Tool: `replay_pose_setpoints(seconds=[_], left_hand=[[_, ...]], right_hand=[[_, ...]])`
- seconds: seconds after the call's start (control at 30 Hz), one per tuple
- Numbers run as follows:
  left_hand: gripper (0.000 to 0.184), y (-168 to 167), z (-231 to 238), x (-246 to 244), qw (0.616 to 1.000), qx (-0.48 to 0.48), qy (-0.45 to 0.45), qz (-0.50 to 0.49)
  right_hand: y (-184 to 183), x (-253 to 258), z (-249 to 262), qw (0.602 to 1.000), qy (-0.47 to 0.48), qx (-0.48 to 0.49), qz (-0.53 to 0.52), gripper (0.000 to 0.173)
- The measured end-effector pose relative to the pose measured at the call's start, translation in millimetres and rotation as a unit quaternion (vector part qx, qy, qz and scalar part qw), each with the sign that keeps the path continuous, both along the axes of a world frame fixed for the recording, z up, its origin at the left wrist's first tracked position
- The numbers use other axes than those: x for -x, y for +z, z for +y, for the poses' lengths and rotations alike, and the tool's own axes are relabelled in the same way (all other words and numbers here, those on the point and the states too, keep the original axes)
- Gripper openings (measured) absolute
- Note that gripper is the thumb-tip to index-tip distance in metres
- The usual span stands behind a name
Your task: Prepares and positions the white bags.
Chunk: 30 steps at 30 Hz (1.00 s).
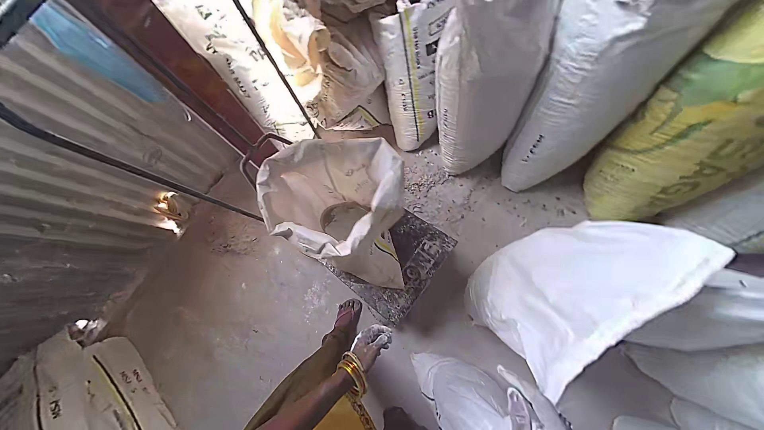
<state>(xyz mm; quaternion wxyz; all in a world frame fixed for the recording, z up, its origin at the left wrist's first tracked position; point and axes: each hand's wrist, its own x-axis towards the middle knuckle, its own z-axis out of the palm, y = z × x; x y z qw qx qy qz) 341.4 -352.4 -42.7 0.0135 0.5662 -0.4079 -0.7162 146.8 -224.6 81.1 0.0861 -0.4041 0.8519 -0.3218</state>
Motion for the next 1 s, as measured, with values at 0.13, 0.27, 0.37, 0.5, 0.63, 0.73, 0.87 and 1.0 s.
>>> replay_pose_setpoints(seconds=[0.13,0.27,0.37,0.5,0.63,0.73,0.87,1.0], left_hand=[[0.031,0.4,-75.0,-57.3,0.988,-0.03,0.148,0.034],[0.045,14.6,-129.7,-96.1,0.964,-0.059,0.237,0.108],[0.055,30.5,-161.2,-100.4,0.939,-0.122,0.294,0.13],[0.033,45.1,-194.6,-92.7,0.932,-0.158,0.32,0.068],[0.038,51.3,-187.4,-101.8,0.954,-0.132,0.269,0.017],[0.045,53.3,-176.8,-113.8,0.956,-0.145,0.255,0.019],[0.039,58.1,-180.4,-127.7,0.955,-0.153,0.251,0.037],[0.042,56.8,-183.5,-132.9,0.959,-0.159,0.228,0.055]], right_hand=[[38.3,-26.1,-193.2,0.967,0.248,0.058,0.021,0.027],[35.5,-90.1,-382.8,0.819,0.478,-0.317,0.026,0.032],[-41.8,-133.3,-472.6,0.641,0.529,-0.546,0.105,0.032],[-100.0,-160.8,-499.0,0.485,0.593,-0.621,0.168,0.032],[-160.4,-137.0,-487.1,0.476,0.581,-0.647,0.131,0.042],[-187.9,-106.6,-497.4,0.549,0.529,-0.638,0.107,0.045],[-213.0,-89.5,-514.3,0.549,0.55,-0.618,0.118,0.042],[-205.6,-115.9,-516.2,0.491,0.581,-0.639,0.114,0.038]])
